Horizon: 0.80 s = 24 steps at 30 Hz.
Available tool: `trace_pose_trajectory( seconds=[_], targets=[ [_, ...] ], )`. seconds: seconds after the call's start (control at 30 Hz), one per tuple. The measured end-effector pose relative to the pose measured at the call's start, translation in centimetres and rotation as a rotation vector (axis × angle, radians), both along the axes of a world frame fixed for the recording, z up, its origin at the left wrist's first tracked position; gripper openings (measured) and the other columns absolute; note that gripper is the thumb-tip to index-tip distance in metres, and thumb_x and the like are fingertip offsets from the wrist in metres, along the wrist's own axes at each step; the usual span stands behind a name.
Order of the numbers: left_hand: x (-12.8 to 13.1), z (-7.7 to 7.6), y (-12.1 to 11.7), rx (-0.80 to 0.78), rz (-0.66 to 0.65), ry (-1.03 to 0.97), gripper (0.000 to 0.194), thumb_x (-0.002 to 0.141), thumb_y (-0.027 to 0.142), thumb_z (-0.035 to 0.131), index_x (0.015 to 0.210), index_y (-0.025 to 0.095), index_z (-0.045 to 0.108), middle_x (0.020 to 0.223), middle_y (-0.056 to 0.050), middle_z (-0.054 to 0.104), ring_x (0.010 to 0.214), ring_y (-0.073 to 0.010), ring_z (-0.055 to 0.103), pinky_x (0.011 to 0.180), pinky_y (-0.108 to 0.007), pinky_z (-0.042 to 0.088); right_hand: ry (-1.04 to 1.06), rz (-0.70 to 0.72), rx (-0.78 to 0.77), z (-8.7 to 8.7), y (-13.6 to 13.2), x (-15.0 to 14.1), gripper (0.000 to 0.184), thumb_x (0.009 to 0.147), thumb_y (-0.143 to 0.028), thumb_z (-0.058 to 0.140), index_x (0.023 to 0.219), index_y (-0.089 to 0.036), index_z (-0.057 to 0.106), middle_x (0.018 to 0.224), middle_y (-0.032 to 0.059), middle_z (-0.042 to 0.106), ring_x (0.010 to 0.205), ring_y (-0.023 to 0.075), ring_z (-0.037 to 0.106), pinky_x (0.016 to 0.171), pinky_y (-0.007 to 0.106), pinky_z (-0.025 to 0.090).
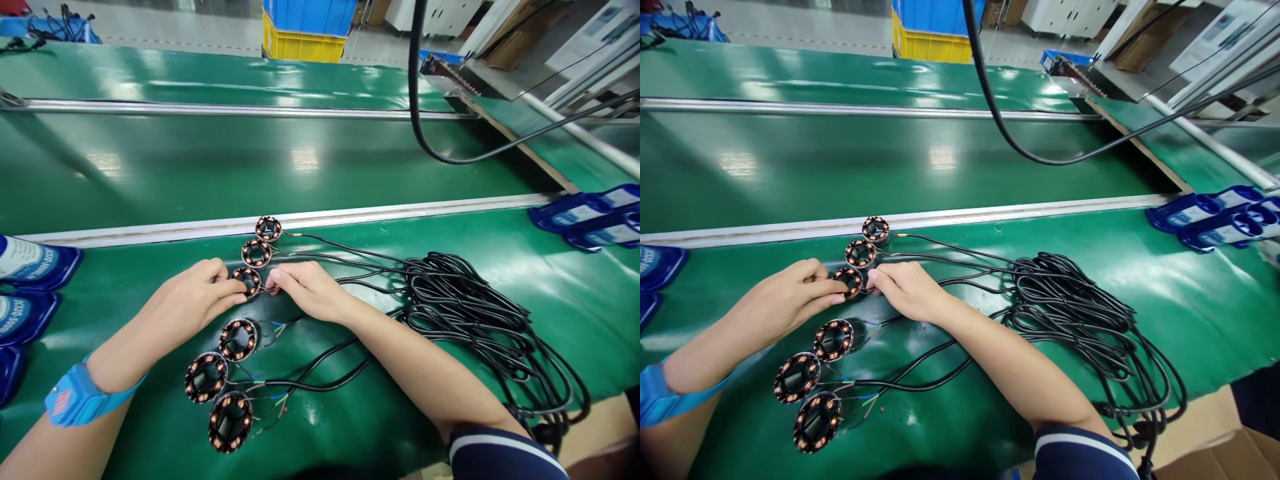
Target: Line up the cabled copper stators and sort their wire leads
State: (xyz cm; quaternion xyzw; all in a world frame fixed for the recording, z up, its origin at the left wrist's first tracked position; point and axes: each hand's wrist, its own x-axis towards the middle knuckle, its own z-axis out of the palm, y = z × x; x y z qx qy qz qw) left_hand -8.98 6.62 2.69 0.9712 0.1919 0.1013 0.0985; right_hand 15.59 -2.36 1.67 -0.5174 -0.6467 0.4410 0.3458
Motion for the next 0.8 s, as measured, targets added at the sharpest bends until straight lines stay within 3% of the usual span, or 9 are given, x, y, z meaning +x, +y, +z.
trace_pose_trajectory(
  seconds=[0.13,0.3,0.47,0.67,0.8],
  targets=[
    [-0.5,0.5,-0.2,-0.034,-0.037,0.012,0.031,0.104,0.047,0.049,0.107,0.029,0.074,0.090,-0.002,0.047,0.076,-0.0139,0.051,0.065,-0.026,0.040,0.239,-0.065,-0.186,-0.1,-0.2,-0.2,0.034,0.107,-0.031,0.044,0.087,-0.017,0.068,0.090,0.0015,0.070,0.088,0.0155,0.064,0.083,0.028,0.045],
    [-0.5,1.0,-0.8,-0.011,-0.059,-0.017,0.035,0.105,0.046,0.046,0.102,0.026,0.075,0.089,-0.002,0.046,0.073,-0.0135,0.050,0.061,-0.025,0.037,0.210,0.040,-0.281,-0.4,-0.1,0.0,0.020,0.099,-0.024,0.053,0.090,-0.017,0.069,0.095,0.0022,0.070,0.091,0.0161,0.062,0.086,0.029,0.044],
    [-0.6,1.2,-1.2,0.006,-0.063,-0.003,0.035,0.105,0.046,0.046,0.102,0.026,0.075,0.089,-0.002,0.045,0.072,-0.0131,0.050,0.060,-0.025,0.038,0.389,0.028,-0.409,-0.9,-0.2,0.6,0.016,0.094,-0.032,0.060,0.090,-0.016,0.064,0.080,-0.0015,0.060,0.067,0.0115,0.049,0.065,0.025,0.038],
    [-0.8,1.3,-1.3,0.028,-0.045,0.015,0.033,0.104,0.046,0.049,0.101,0.026,0.075,0.088,-0.002,0.042,0.070,-0.0137,0.048,0.057,-0.025,0.037,0.262,0.177,-0.337,-1.1,-0.4,1.1,0.020,0.094,-0.035,0.063,0.093,-0.015,0.068,0.090,0.0020,0.066,0.083,0.0150,0.055,0.079,0.028,0.041],
    [-0.8,1.1,-1.3,0.028,-0.052,0.024,0.034,0.104,0.046,0.049,0.102,0.025,0.075,0.087,-0.002,0.042,0.069,-0.0130,0.048,0.058,-0.025,0.038,0.447,-0.008,-0.323,-1.3,-0.6,0.4,0.025,0.093,-0.041,0.065,0.090,-0.016,0.063,0.087,0.0013,0.064,0.072,0.0120,0.051,0.066,0.025,0.037]
  ],
)
